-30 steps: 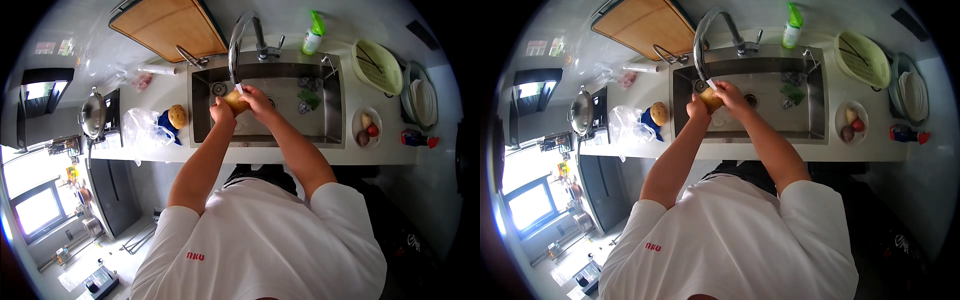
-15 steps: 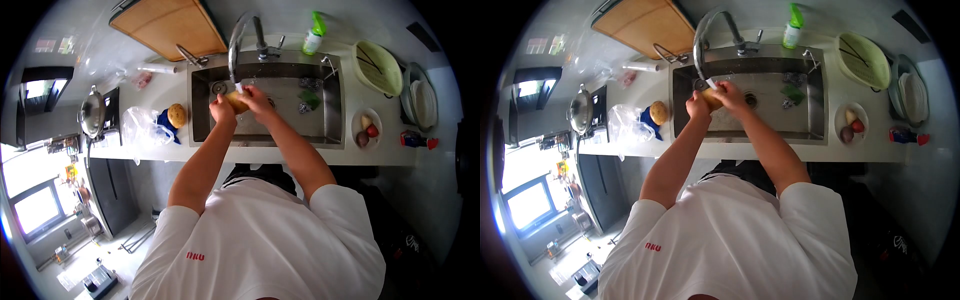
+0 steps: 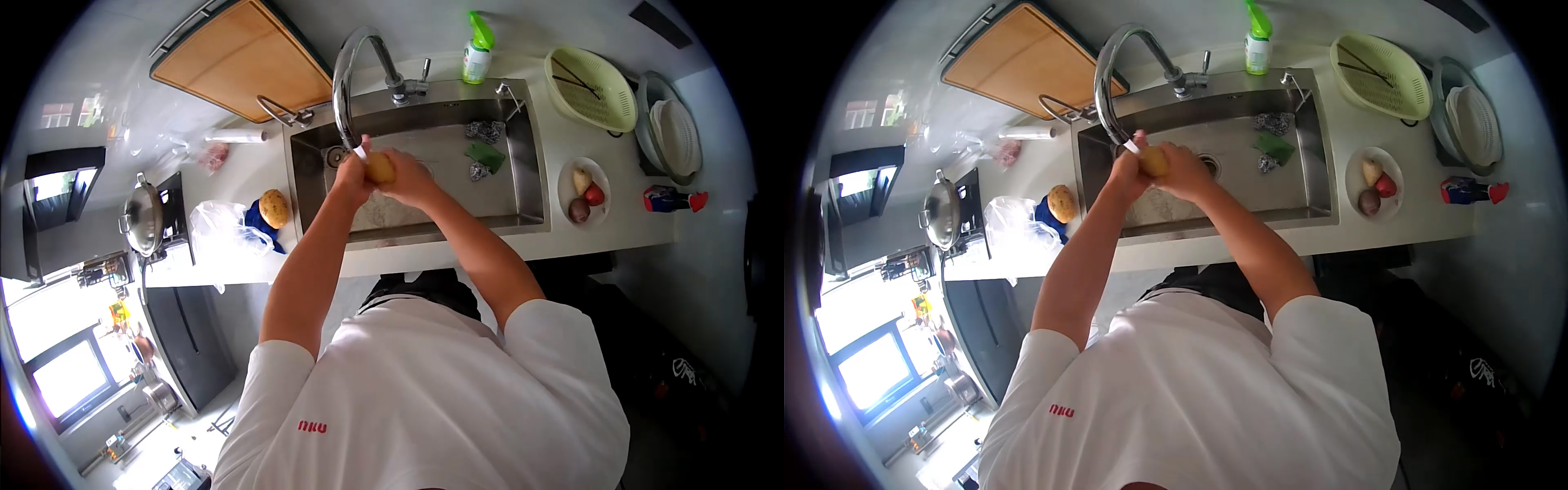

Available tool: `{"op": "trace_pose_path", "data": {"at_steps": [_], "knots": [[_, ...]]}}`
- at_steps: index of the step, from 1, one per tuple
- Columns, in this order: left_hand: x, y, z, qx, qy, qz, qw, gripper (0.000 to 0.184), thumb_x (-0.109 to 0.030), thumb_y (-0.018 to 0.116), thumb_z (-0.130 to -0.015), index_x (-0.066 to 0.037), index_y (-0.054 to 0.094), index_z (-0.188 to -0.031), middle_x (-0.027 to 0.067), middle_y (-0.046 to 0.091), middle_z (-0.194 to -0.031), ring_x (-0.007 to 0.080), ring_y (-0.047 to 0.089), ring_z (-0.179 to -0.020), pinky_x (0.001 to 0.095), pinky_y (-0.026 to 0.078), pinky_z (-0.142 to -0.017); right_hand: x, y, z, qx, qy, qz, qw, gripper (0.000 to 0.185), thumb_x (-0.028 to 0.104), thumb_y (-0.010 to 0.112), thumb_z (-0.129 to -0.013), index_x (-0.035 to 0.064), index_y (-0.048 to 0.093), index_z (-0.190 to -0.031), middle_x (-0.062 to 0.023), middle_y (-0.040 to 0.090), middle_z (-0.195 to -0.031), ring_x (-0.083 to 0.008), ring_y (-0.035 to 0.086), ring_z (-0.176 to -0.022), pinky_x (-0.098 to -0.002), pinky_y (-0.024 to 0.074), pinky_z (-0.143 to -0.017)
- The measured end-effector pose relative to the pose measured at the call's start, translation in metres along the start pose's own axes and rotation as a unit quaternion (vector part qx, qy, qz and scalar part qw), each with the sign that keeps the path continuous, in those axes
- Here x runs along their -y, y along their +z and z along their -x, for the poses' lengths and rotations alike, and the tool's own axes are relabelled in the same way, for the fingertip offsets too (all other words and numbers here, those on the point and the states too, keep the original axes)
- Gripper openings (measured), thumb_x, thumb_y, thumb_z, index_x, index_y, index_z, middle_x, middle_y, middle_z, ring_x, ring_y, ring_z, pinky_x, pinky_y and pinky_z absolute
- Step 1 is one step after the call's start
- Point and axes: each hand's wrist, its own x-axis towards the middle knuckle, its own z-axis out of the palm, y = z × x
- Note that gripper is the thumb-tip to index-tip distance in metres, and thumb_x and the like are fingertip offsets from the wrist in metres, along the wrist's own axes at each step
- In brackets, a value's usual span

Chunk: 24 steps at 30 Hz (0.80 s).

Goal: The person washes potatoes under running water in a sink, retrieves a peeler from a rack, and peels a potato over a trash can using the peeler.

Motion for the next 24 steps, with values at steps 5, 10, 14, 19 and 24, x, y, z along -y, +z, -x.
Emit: {"op": "trace_pose_path", "data": {"at_steps": [5,10,14,19,24], "knots": [[0.01,-0.017,-0.017,-0.029,-0.015,-0.093,0.995,0.036,-0.041,0.059,-0.104,-0.011,0.059,-0.124,0.01,0.065,-0.117,0.0293,0.066,-0.109,0.0511,0.06,-0.081,-0.031,0.008,0.002,-0.105,-0.164,0.071,0.978,0.072,0.032,0.092,-0.074,0.0019,0.058,-0.131,-0.018,0.068,-0.115,-0.0349,0.07,-0.087,-0.0425,0.0566,-0.078],[0.015,-0.011,0.004,-0.073,0.085,0.016,0.994,0.037,-0.035,0.041,-0.11,-0.01,0.051,-0.135,0.0113,0.061,-0.127,0.0302,0.065,-0.113,0.0509,0.06,-0.088,-0.03,0.018,-0.008,-0.028,0.133,-0.455,0.88,0.059,0.038,0.079,-0.091,0.0008,0.058,-0.132,-0.011,0.067,-0.112,-0.0239,0.07,-0.083,-0.0321,0.0554,-0.061],[0.03,-0.029,0.0,-0.052,0.138,0.066,0.987,0.04,-0.037,0.037,-0.111,-0.009,0.049,-0.137,0.0134,0.056,-0.136,0.033,0.063,-0.119,0.0517,0.058,-0.095,-0.035,0.024,-0.02,-0.035,0.234,-0.516,0.823,0.046,0.043,0.062,-0.104,0.0021,0.062,-0.125,-0.0062,0.069,-0.1,-0.0184,0.07,-0.082,-0.0288,0.0511,-0.053],[0.006,-0.029,0.045,0.053,-0.003,0.053,0.997,0.04,-0.033,0.044,-0.111,-0.006,0.047,-0.14,0.0168,0.053,-0.14,0.0363,0.059,-0.125,0.0504,0.056,-0.099,-0.053,0.044,-0.027,-0.084,0.276,-0.589,0.755,0.042,0.045,0.049,-0.109,0.0058,0.066,-0.109,-0.0032,0.068,-0.085,-0.0147,0.067,-0.07,-0.0281,0.0437,-0.046],[0.01,-0.037,0.039,0.057,0.011,-0.127,0.99,0.051,-0.028,0.071,-0.099,0.001,0.052,-0.136,0.017,0.059,-0.132,0.0337,0.065,-0.114,0.0421,0.06,-0.088,-0.069,0.038,-0.018,0.064,0.219,-0.563,0.794,0.042,0.047,0.055,-0.106,0.0072,0.066,-0.1,-0.0041,0.066,-0.084,-0.0165,0.065,-0.071,-0.0352,0.0514,-0.053]]}}
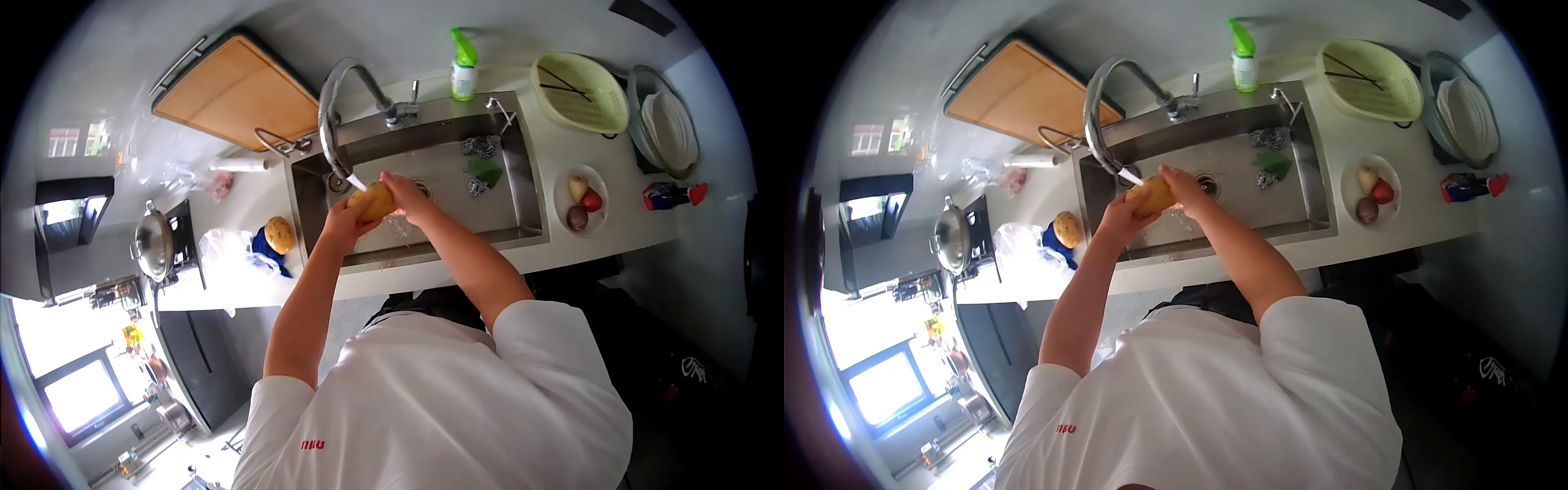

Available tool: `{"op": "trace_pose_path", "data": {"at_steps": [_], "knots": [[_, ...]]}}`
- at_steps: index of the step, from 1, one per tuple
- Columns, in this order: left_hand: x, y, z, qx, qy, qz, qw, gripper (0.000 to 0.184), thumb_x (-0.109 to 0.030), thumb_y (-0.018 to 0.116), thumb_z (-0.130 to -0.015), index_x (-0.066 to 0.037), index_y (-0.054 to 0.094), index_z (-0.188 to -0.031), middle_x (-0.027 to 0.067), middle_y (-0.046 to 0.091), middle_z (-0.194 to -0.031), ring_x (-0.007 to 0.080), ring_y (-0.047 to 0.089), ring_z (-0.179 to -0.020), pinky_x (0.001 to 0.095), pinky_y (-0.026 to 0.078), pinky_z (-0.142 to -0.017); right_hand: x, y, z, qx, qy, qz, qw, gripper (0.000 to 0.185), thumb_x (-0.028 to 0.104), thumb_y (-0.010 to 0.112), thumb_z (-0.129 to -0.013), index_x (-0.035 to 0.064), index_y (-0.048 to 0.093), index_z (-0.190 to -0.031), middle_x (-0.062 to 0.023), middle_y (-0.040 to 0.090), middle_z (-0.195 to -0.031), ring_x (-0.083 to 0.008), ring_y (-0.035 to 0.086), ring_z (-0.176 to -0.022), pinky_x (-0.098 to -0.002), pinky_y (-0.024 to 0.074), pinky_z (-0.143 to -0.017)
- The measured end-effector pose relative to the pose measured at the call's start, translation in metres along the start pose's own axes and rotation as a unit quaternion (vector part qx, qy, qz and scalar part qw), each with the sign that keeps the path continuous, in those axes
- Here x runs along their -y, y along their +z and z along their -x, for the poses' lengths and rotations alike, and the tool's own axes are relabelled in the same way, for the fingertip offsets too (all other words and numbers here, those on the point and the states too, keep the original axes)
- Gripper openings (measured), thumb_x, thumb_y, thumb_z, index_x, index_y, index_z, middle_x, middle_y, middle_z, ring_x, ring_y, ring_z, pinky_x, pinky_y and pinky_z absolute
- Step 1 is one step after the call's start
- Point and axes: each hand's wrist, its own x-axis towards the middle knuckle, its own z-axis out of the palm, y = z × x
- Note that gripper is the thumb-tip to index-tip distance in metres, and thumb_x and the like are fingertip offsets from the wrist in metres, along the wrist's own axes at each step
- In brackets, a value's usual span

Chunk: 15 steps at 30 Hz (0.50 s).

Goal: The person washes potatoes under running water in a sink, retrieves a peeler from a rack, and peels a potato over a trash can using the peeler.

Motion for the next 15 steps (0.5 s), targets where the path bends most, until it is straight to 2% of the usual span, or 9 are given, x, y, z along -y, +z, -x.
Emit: {"op": "trace_pose_path", "data": {"at_steps": [2,4,7,10,13,15], "knots": [[0.005,0.005,0.003,-0.036,0.048,-0.132,0.989,0.055,-0.025,0.076,-0.095,0.002,0.053,-0.136,0.0166,0.061,-0.131,0.0331,0.066,-0.114,0.0412,0.06,-0.088,-0.005,-0.011,-0.008,-0.055,0.13,0.06,0.988,0.048,0.055,0.058,-0.102,0.0088,0.064,-0.114,-0.0068,0.07,-0.096,-0.0192,0.068,-0.081,-0.0351,0.0581,-0.071],[0.008,0.008,0.001,-0.047,0.104,-0.283,0.952,0.055,-0.022,0.078,-0.092,-0.001,0.054,-0.137,0.0154,0.063,-0.129,0.0336,0.067,-0.115,0.0434,0.058,-0.093,0.036,0.018,0.026,-0.162,0.254,0.04,0.953,0.051,0.056,0.061,-0.1,0.0092,0.063,-0.12,-0.0089,0.07,-0.105,-0.0217,0.069,-0.09,-0.0384,0.06,-0.081],[0.02,0.035,0.015,-0.081,0.218,-0.494,0.838,0.061,-0.021,0.082,-0.085,-0.007,0.055,-0.138,0.0137,0.065,-0.127,0.0315,0.067,-0.116,0.042,0.055,-0.097,0.035,0.005,0.037,-0.006,0.293,-0.118,0.949,0.046,0.053,0.063,-0.099,0.0107,0.064,-0.118,-0.011,0.067,-0.105,-0.0244,0.068,-0.086,-0.0428,0.0606,-0.082],[0.036,0.051,0.014,-0.088,0.301,-0.501,0.807,0.066,-0.018,0.082,-0.081,-0.012,0.054,-0.141,0.0137,0.064,-0.132,0.0324,0.064,-0.121,0.041,0.052,-0.102,0.014,-0.002,0.047,-0.003,0.157,-0.217,0.964,0.051,0.054,0.069,-0.094,0.0108,0.064,-0.121,-0.0113,0.068,-0.108,-0.0265,0.07,-0.092,-0.0475,0.0595,-0.085],[0.038,0.061,0.012,-0.07,0.309,-0.51,0.8,0.071,-0.022,0.081,-0.083,-0.011,0.051,-0.146,0.0172,0.06,-0.14,0.034,0.06,-0.128,0.0429,0.051,-0.105,-0.007,-0.021,0.047,-0.043,0.1,-0.25,0.962,0.044,0.043,0.076,-0.091,0.0112,0.064,-0.119,-0.0093,0.068,-0.11,-0.0257,0.069,-0.097,-0.0486,0.0595,-0.081],[0.041,0.058,0.008,-0.058,0.308,-0.551,0.774,0.071,-0.026,0.08,-0.085,-0.009,0.051,-0.147,0.0186,0.059,-0.141,0.0342,0.06,-0.128,0.043,0.051,-0.104,-0.01,-0.042,0.044,-0.156,0.05,-0.196,0.967,0.04,0.033,0.079,-0.088,0.0111,0.065,-0.118,-0.0087,0.068,-0.11,-0.0247,0.069,-0.099,-0.0466,0.0596,-0.079]]}}
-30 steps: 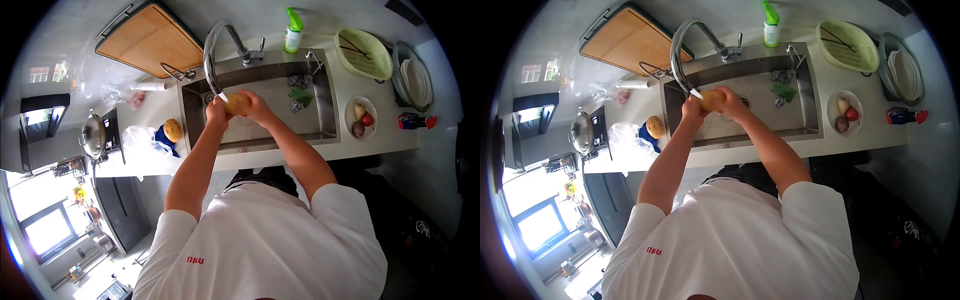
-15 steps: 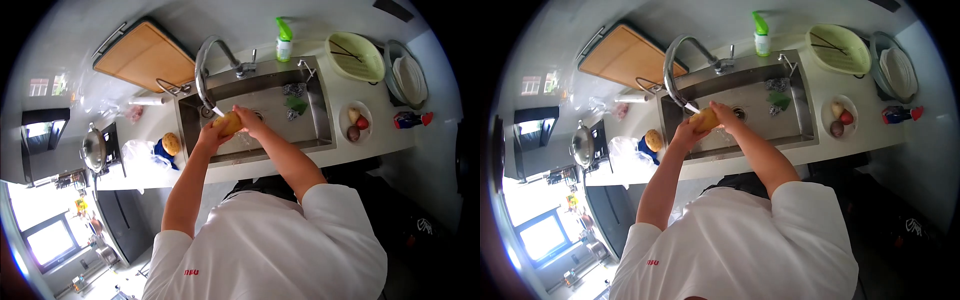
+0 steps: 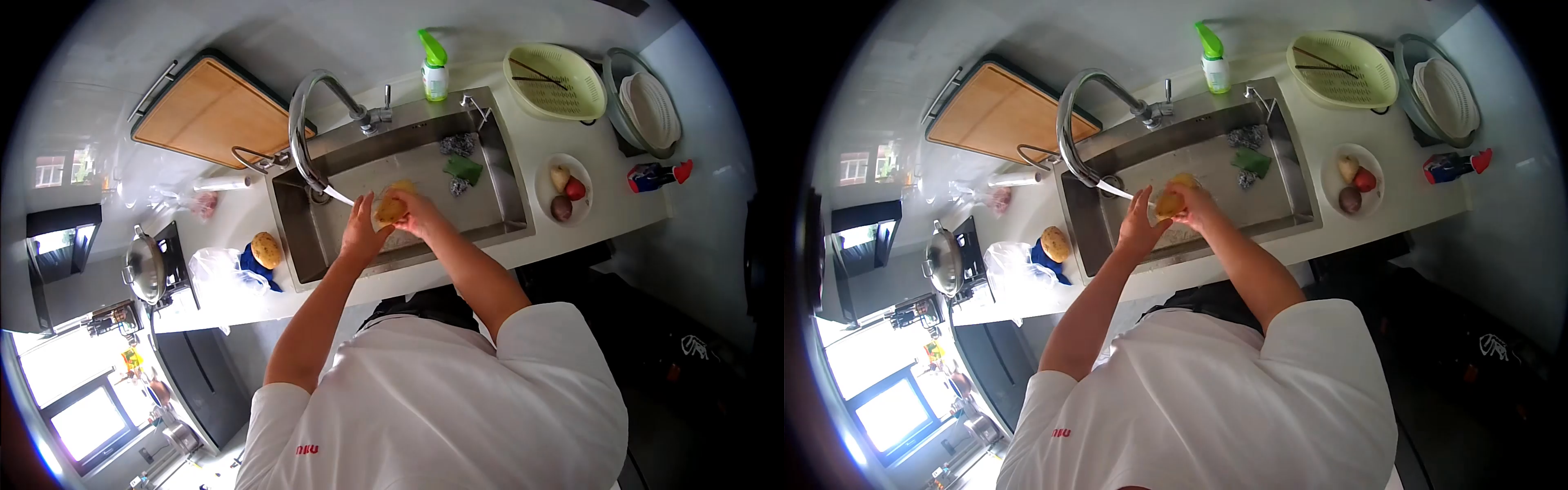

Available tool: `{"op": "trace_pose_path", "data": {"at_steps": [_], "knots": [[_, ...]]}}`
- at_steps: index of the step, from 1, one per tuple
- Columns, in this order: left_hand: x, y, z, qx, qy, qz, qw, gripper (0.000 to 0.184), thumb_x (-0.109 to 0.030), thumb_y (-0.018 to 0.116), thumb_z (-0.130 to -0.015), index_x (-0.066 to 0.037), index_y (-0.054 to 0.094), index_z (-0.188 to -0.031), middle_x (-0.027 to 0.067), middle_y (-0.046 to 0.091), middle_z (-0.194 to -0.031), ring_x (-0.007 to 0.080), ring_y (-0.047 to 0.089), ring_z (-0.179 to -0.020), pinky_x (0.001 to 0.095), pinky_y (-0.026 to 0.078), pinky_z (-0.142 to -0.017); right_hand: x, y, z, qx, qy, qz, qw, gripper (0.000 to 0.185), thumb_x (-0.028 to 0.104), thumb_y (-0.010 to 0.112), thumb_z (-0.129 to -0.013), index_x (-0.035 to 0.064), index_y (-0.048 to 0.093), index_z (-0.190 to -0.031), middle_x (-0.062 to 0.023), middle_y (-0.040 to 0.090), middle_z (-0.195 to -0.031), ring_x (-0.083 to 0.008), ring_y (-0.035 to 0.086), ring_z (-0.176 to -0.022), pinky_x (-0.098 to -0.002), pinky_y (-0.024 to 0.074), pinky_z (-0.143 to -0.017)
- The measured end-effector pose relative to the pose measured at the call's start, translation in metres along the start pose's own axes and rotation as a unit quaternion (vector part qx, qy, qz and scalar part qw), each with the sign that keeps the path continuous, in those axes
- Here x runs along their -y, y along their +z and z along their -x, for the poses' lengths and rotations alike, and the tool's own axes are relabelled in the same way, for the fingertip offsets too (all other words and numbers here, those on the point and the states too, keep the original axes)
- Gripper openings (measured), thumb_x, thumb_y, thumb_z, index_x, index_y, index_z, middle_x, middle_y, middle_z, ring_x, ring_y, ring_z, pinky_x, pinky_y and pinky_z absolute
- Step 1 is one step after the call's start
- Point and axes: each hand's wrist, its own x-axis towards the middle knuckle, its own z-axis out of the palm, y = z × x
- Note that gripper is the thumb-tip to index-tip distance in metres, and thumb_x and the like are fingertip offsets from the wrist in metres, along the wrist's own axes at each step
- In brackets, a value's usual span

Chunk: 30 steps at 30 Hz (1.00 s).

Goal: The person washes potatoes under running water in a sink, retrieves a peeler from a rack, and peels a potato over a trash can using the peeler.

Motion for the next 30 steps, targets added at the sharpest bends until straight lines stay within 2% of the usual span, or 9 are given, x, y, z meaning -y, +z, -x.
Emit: {"op": "trace_pose_path", "data": {"at_steps": [5,8,14,17,21,22,25,28,30], "knots": [[0.035,-0.02,-0.005,0.076,-0.038,-0.009,0.996,0.064,-0.034,0.076,-0.091,-0.002,0.055,-0.143,0.0226,0.066,-0.131,0.033,0.067,-0.119,0.0425,0.054,-0.1,0.088,-0.058,-0.017,-0.248,-0.213,-0.036,0.944,0.068,0.017,0.086,-0.074,0.0032,0.052,-0.131,-0.0153,0.062,-0.122,-0.0285,0.068,-0.1,-0.0418,0.0601,-0.076],[0.047,-0.032,0.003,0.1,-0.092,0.045,0.99,0.059,-0.034,0.074,-0.094,-0.001,0.059,-0.14,0.0229,0.069,-0.128,0.0332,0.07,-0.115,0.0422,0.055,-0.098,0.167,-0.117,-0.038,-0.384,-0.38,-0.021,0.841,0.056,0.01,0.084,-0.076,0.0025,0.058,-0.125,-0.0126,0.066,-0.113,-0.0283,0.071,-0.093,-0.0419,0.0629,-0.072],[0.066,-0.032,0.012,0.106,-0.123,0.106,0.981,0.053,-0.033,0.071,-0.096,-0.001,0.061,-0.137,0.0224,0.07,-0.125,0.0316,0.072,-0.112,0.0406,0.055,-0.096,0.279,-0.156,-0.006,-0.478,-0.332,-0.069,0.81,0.077,0.017,0.09,-0.074,-0.0103,0.05,-0.134,-0.0224,0.063,-0.129,-0.0352,0.071,-0.103,-0.0424,0.065,-0.082],[0.063,-0.035,0.009,0.117,-0.116,0.093,0.982,0.051,-0.032,0.071,-0.097,-0.002,0.062,-0.137,0.0214,0.072,-0.122,0.0312,0.071,-0.112,0.0405,0.055,-0.096,0.288,-0.166,-0.012,-0.444,-0.346,-0.124,0.817,0.074,0.019,0.09,-0.078,-0.001,0.051,-0.137,-0.0179,0.061,-0.132,-0.0359,0.069,-0.107,-0.0516,0.0633,-0.081],[0.064,-0.032,0.009,0.101,-0.108,0.098,0.984,0.047,-0.03,0.07,-0.097,0.0,0.064,-0.133,0.0188,0.074,-0.116,0.0275,0.073,-0.108,0.0373,0.055,-0.094,0.272,-0.129,0.008,-0.522,-0.334,-0.005,0.785,0.058,0.032,0.082,-0.088,-0.0118,0.062,-0.122,-0.0187,0.069,-0.125,-0.0299,0.074,-0.102,-0.0395,0.0629,-0.08],[0.075,-0.024,0.01,0.081,-0.102,0.107,0.986,0.046,-0.029,0.07,-0.097,-0.001,0.065,-0.133,0.016,0.075,-0.111,0.0253,0.074,-0.1,0.0364,0.056,-0.09,0.277,-0.166,-0.011,-0.539,-0.282,0.076,0.79,0.059,0.038,0.075,-0.093,-0.0064,0.06,-0.128,-0.0155,0.068,-0.126,-0.0307,0.073,-0.104,-0.0424,0.0613,-0.081],[0.085,-0.016,0.007,0.084,-0.149,0.123,0.978,0.042,-0.029,0.069,-0.098,0.0,0.067,-0.128,0.0117,0.075,-0.102,0.0224,0.073,-0.089,0.0355,0.058,-0.081,0.261,-0.146,-0.003,-0.481,-0.329,-0.06,0.811,0.056,0.041,0.068,-0.097,0.0005,0.057,-0.134,-0.013,0.067,-0.126,-0.0316,0.07,-0.104,-0.0444,0.0601,-0.082],[0.08,-0.016,-0.005,0.074,-0.266,0.293,0.915,0.034,-0.03,0.065,-0.102,0.0,0.068,-0.116,0.0068,0.07,-0.087,0.0197,0.071,-0.08,0.0351,0.059,-0.073,0.255,-0.158,-0.004,-0.497,-0.292,-0.021,0.816,0.053,0.042,0.062,-0.1,0.0059,0.054,-0.138,-0.0141,0.063,-0.128,-0.03,0.068,-0.102,-0.0433,0.0594,-0.08],[0.062,-0.022,-0.011,0.02,-0.365,0.473,0.802,0.029,-0.031,0.061,-0.104,-0.003,0.067,-0.108,0.0055,0.067,-0.085,0.0196,0.07,-0.076,0.0347,0.059,-0.069,0.233,-0.148,0.003,-0.452,-0.3,-0.034,0.839,0.04,0.03,0.062,-0.098,0.0042,0.058,-0.128,-0.0154,0.064,-0.117,-0.0289,0.066,-0.091,-0.043,0.0598,-0.077]]}}
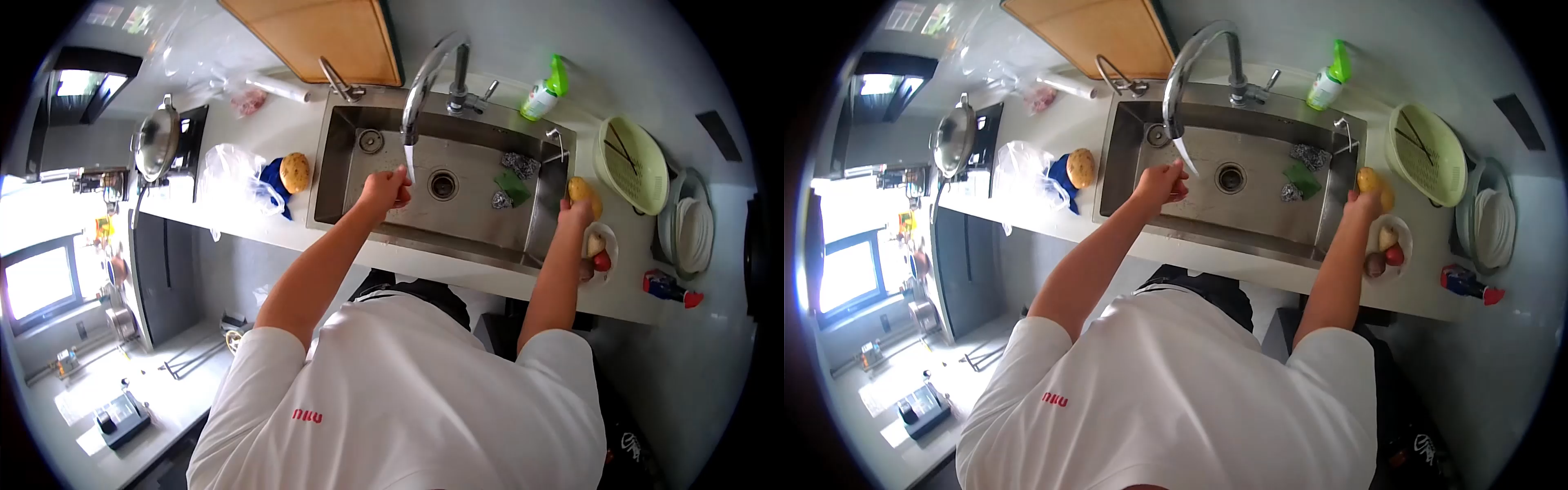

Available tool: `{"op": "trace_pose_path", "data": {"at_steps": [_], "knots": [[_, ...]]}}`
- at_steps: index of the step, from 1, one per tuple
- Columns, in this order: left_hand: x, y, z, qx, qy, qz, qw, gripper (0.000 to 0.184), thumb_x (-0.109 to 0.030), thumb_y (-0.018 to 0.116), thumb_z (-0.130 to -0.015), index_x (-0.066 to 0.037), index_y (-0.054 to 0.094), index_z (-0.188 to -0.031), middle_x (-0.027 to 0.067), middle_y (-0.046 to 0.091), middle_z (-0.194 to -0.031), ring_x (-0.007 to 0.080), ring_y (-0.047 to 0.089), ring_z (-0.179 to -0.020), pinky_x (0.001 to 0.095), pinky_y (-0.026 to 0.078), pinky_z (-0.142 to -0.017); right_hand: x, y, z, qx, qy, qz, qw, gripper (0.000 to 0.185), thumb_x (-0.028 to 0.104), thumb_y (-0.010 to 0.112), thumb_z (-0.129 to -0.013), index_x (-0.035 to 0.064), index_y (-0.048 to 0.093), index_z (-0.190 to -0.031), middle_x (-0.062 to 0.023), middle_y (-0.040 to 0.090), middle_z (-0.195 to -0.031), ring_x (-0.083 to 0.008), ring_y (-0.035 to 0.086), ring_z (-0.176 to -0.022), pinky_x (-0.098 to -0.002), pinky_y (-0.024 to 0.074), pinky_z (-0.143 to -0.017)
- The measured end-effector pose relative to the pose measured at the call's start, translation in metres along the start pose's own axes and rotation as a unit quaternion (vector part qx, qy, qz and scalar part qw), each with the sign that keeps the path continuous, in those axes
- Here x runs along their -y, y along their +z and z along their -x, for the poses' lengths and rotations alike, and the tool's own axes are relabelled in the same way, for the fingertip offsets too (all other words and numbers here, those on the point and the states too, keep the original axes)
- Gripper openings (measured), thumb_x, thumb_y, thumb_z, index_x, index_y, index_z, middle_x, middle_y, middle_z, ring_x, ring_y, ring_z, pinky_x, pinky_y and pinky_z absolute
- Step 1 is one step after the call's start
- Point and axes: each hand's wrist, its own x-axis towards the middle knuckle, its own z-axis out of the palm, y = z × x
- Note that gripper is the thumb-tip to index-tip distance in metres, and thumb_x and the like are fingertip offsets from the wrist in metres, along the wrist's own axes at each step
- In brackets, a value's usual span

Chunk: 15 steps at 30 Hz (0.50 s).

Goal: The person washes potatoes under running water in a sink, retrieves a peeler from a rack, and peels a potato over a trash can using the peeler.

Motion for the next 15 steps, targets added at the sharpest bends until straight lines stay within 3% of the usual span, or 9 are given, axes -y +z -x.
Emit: {"op": "trace_pose_path", "data": {"at_steps": [1,3,6,8,11,12,13,14,15], "knots": [[-0.007,0.007,0.002,-0.008,-0.043,0.11,0.993,0.028,-0.031,0.059,-0.105,-0.005,0.066,-0.104,0.0048,0.065,-0.084,0.0195,0.069,-0.074,0.0344,0.059,-0.067,-0.005,0.002,0.02,0.022,0.004,-0.016,1.0,0.033,0.024,0.062,-0.097,0.0034,0.06,-0.123,-0.0161,0.064,-0.111,-0.0284,0.065,-0.085,-0.0428,0.0601,-0.076],[-0.01,0.016,-0.012,-0.025,-0.078,0.246,0.966,0.029,-0.032,0.053,-0.108,-0.006,0.063,-0.102,0.0034,0.06,-0.079,0.0212,0.067,-0.071,0.0364,0.06,-0.068,-0.047,0.013,0.06,0.194,-0.002,0.072,0.978,0.015,0.017,0.062,-0.093,0.0053,0.064,-0.103,-0.0097,0.062,-0.088,-0.0217,0.06,-0.069,-0.037,0.0543,-0.063],[-0.001,0.024,-0.051,-0.021,-0.111,0.375,0.92,0.029,-0.03,0.048,-0.11,-0.005,0.062,-0.105,0.0062,0.06,-0.082,0.0238,0.066,-0.075,0.0372,0.059,-0.072,-0.091,0.049,0.235,0.473,0.053,0.224,0.85,0.006,0.008,0.062,-0.092,0.0066,0.067,-0.087,0.0007,0.057,-0.064,-0.0115,0.054,-0.051,-0.0269,0.0421,-0.046],[-0.001,0.026,-0.063,-0.004,-0.106,0.405,0.908,0.028,-0.027,0.045,-0.111,-0.004,0.06,-0.106,0.0101,0.061,-0.087,0.0281,0.066,-0.084,0.0395,0.059,-0.078,-0.13,0.08,0.284,0.515,0.12,0.298,0.795,0.011,0.012,0.06,-0.099,0.0058,0.07,-0.096,-0.0013,0.066,-0.072,-0.0116,0.059,-0.055,-0.0259,0.0472,-0.05],[-0.009,-0.004,-0.049,0.046,-0.097,0.36,0.927,0.026,-0.026,0.05,-0.11,-0.003,0.059,-0.117,0.013,0.063,-0.104,0.031,0.065,-0.09,0.0425,0.06,-0.078,-0.151,0.106,0.31,0.567,0.159,0.277,0.759,0.018,0.012,0.057,-0.1,0.004,0.07,-0.109,-0.0066,0.074,-0.09,-0.0147,0.07,-0.07,-0.0279,0.0548,-0.062],[-0.013,-0.009,-0.047,0.07,-0.096,0.34,0.933,0.027,-0.026,0.051,-0.11,-0.003,0.059,-0.121,0.014,0.063,-0.109,0.032,0.065,-0.092,0.0435,0.06,-0.078,-0.16,0.111,0.297,0.57,0.106,0.299,0.758,0.026,0.014,0.055,-0.101,0.0009,0.067,-0.119,-0.0167,0.075,-0.107,-0.0273,0.074,-0.092,-0.0394,0.0585,-0.078],[-0.013,-0.016,-0.041,-0.011,-0.105,0.272,0.956,0.03,-0.028,0.055,-0.107,-0.002,0.06,-0.122,0.0139,0.065,-0.107,0.0319,0.066,-0.093,0.0437,0.06,-0.077,-0.172,0.117,0.27,0.561,-0.059,0.376,0.735,0.029,0.016,0.055,-0.1,-0.0004,0.065,-0.122,-0.0198,0.073,-0.109,-0.0313,0.073,-0.097,-0.0427,0.0569,-0.083],[-0.012,-0.024,-0.036,-0.088,-0.113,0.202,0.969,0.034,-0.031,0.059,-0.105,-0.001,0.061,-0.123,0.0138,0.067,-0.105,0.0318,0.066,-0.094,0.044,0.06,-0.076,-0.181,0.124,0.234,0.529,-0.225,0.443,0.688,0.033,0.017,0.055,-0.098,-0.0017,0.063,-0.125,-0.023,0.072,-0.112,-0.0352,0.071,-0.103,-0.046,0.0553,-0.089],[-0.004,-0.04,-0.035,-0.087,-0.102,0.122,0.983,0.039,-0.033,0.063,-0.102,-0.001,0.061,-0.124,0.0141,0.067,-0.107,0.0313,0.067,-0.096,0.0429,0.06,-0.077,-0.175,0.127,0.204,0.477,-0.38,0.498,0.616,0.037,0.018,0.056,-0.097,-0.003,0.062,-0.127,-0.0262,0.071,-0.114,-0.0392,0.069,-0.109,-0.0493,0.0537,-0.094]]}}
